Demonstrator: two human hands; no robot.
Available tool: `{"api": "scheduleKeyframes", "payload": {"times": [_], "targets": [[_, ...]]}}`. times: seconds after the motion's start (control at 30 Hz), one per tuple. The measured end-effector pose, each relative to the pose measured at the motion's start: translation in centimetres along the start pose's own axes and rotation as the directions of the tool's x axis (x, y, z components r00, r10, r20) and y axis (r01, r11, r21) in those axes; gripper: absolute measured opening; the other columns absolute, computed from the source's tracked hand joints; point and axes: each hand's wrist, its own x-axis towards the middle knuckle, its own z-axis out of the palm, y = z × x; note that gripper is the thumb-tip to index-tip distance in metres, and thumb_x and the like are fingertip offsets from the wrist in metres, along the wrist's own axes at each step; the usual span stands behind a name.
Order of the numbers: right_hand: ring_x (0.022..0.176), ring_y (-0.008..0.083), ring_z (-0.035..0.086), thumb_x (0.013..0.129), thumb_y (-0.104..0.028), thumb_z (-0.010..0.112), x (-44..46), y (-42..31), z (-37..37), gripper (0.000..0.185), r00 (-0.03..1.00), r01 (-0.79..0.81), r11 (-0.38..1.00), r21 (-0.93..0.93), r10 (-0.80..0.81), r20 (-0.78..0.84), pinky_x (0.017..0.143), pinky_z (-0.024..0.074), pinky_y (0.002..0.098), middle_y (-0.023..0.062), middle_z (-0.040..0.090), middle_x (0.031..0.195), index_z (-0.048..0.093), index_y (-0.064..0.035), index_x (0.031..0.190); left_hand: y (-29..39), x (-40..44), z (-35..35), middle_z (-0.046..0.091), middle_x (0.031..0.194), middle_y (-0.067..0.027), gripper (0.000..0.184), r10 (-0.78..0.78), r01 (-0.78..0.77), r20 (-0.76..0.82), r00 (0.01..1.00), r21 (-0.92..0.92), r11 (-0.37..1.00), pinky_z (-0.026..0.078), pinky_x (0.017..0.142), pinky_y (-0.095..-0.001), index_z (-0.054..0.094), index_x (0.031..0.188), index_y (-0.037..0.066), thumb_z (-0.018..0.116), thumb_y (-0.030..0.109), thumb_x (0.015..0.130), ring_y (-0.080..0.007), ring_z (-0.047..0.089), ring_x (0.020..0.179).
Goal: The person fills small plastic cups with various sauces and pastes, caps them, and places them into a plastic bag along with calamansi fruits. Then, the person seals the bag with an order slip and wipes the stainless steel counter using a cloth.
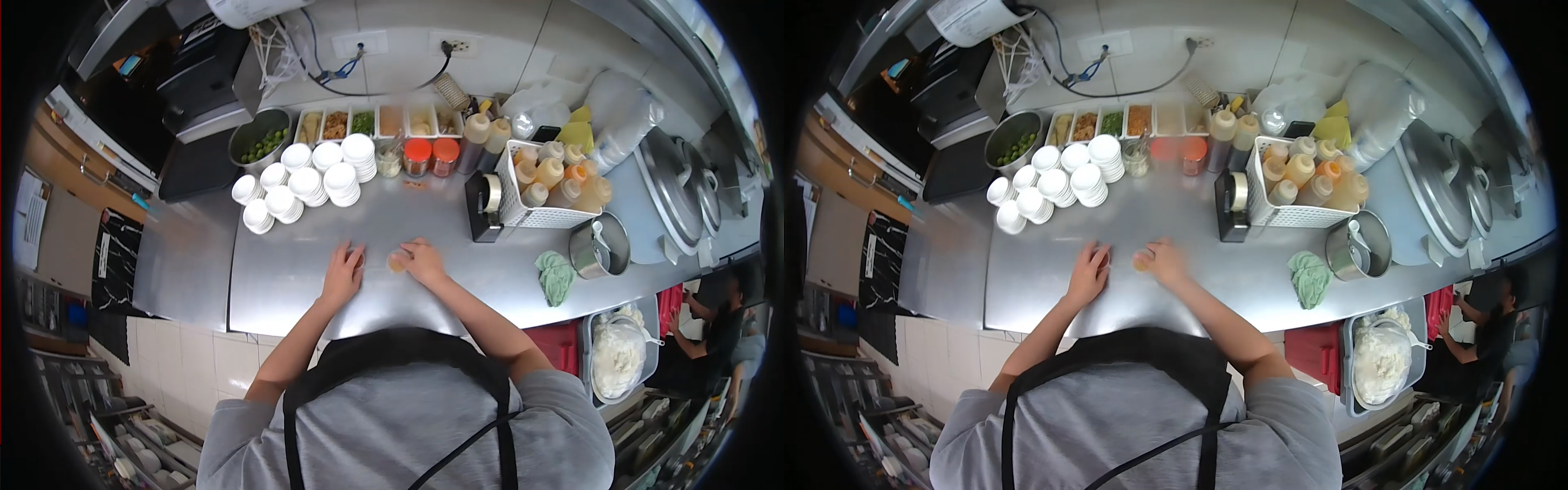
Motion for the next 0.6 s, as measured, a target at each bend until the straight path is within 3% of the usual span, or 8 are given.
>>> {"api": "scheduleKeyframes", "payload": {"times": [0.07,0.13,0.2,0.27,0.3,0.37,0.47,0.6], "targets": [[0.092,0.0299,0.054,0.075,-0.034,0.062,1.2,-1.1,-2.6,0.041,0.999,-0.006,1.000,0.021,0.007,-0.043,0.080,0.0425,0.0364,0.0172,0.058,0.091,0.061,-0.0007,0.098,-0.5,0.1,0.5,0.042,0.115,-0.0179,0.042,-0.080,0.092,0.061,0.995,-0.237,0.967,0.042,0.084,-0.0354,0.050,0.113,0.008,0.060,0.006,0.072,-0.0328,0.046,0.103],[0.087,0.0300,0.056,0.074,-0.026,0.064,3.7,-1.6,-7.2,0.031,0.924,0.247,0.968,-0.034,-0.246,-0.293,0.077,0.0433,0.0369,0.0153,0.059,0.083,0.062,-0.0016,0.092,1.1,1.2,-0.5,0.043,0.111,-0.0172,0.043,-0.088,0.106,0.071,0.994,-0.313,0.944,0.041,0.084,-0.0363,0.049,0.113,0.007,0.060,0.004,0.072,-0.0332,0.046,0.101],[0.081,0.0286,0.057,0.073,-0.019,0.064,7.3,-1.4,-13.4,0.019,0.898,0.227,0.973,-0.032,-0.222,-0.380,0.072,0.0445,0.0362,0.0137,0.060,0.082,0.063,-0.0034,0.083,3.2,2.2,-1.2,0.043,0.107,-0.0164,0.043,-0.100,0.125,0.083,0.991,-0.386,0.914,0.041,0.085,-0.0371,0.049,0.113,0.006,0.059,0.002,0.072,-0.0336,0.047,0.099],[0.072,0.0263,0.059,0.072,-0.015,0.063,10.3,-2.2,-20.0,0.011,0.911,0.054,0.990,0.127,0.003,-0.413,0.064,0.0458,0.0346,0.0122,0.062,0.082,0.062,-0.0043,0.074,5.1,2.9,-0.9,0.044,0.105,-0.0148,0.043,0.078,0.001,0.147,0.986,-0.473,0.881,0.041,0.083,-0.0367,0.050,0.112,0.007,0.060,0.004,0.071,-0.0317,0.047,0.096],[0.072,0.0267,0.059,0.072,-0.016,0.064,12.0,-1.6,-22.6,0.012,0.860,0.030,0.998,0.063,0.007,-0.510,0.064,0.0458,0.0351,0.0126,0.062,0.082,0.062,-0.0040,0.075,5.6,3.0,-0.2,0.044,0.105,-0.0148,0.043,0.081,-0.006,0.137,0.987,-0.473,0.881,0.041,0.083,-0.0367,0.050,0.112,0.007,0.060,0.004,0.071,-0.0317,0.047,0.096],[0.076,0.0265,0.060,0.072,-0.018,0.064,15.5,0.2,-27.2,0.016,0.738,0.006,0.997,-0.081,-0.059,-0.673,0.067,0.0457,0.0342,0.0129,0.062,0.080,0.061,-0.0037,0.080,6.1,3.1,1.2,0.044,0.105,-0.0128,0.041,0.278,-0.251,0.143,0.950,-0.181,0.951,0.041,0.081,-0.0361,0.051,0.110,0.009,0.061,0.009,0.070,-0.0297,0.047,0.094],[0.090,0.0295,0.058,0.070,-0.021,0.066,20.6,6.8,-31.3,0.030,0.636,0.045,0.946,-0.321,-0.275,-0.721,0.076,0.0452,0.0349,0.0148,0.061,0.093,0.059,-0.0061,0.094,6.4,2.9,1.7,0.043,0.106,-0.0114,0.041,0.243,-0.226,0.166,0.956,-0.119,0.967,0.041,0.080,-0.0366,0.050,0.110,0.011,0.063,0.015,0.070,-0.0287,0.046,0.092],[0.097,0.0326,0.054,0.063,-0.028,0.071,24.5,10.1,-32.8,0.053,0.847,-0.179,0.874,-0.453,-0.098,-0.523,0.083,0.0436,0.0382,0.0156,0.056,0.108,0.051,-0.0106,0.110,5.2,3.3,2.6,0.042,0.109,-0.0133,0.045,0.175,-0.151,0.220,0.960,-0.119,0.981,0.043,0.081,-0.0373,0.046,0.112,0.011,0.063,0.016,0.071,-0.0300,0.047,0.095]]}}
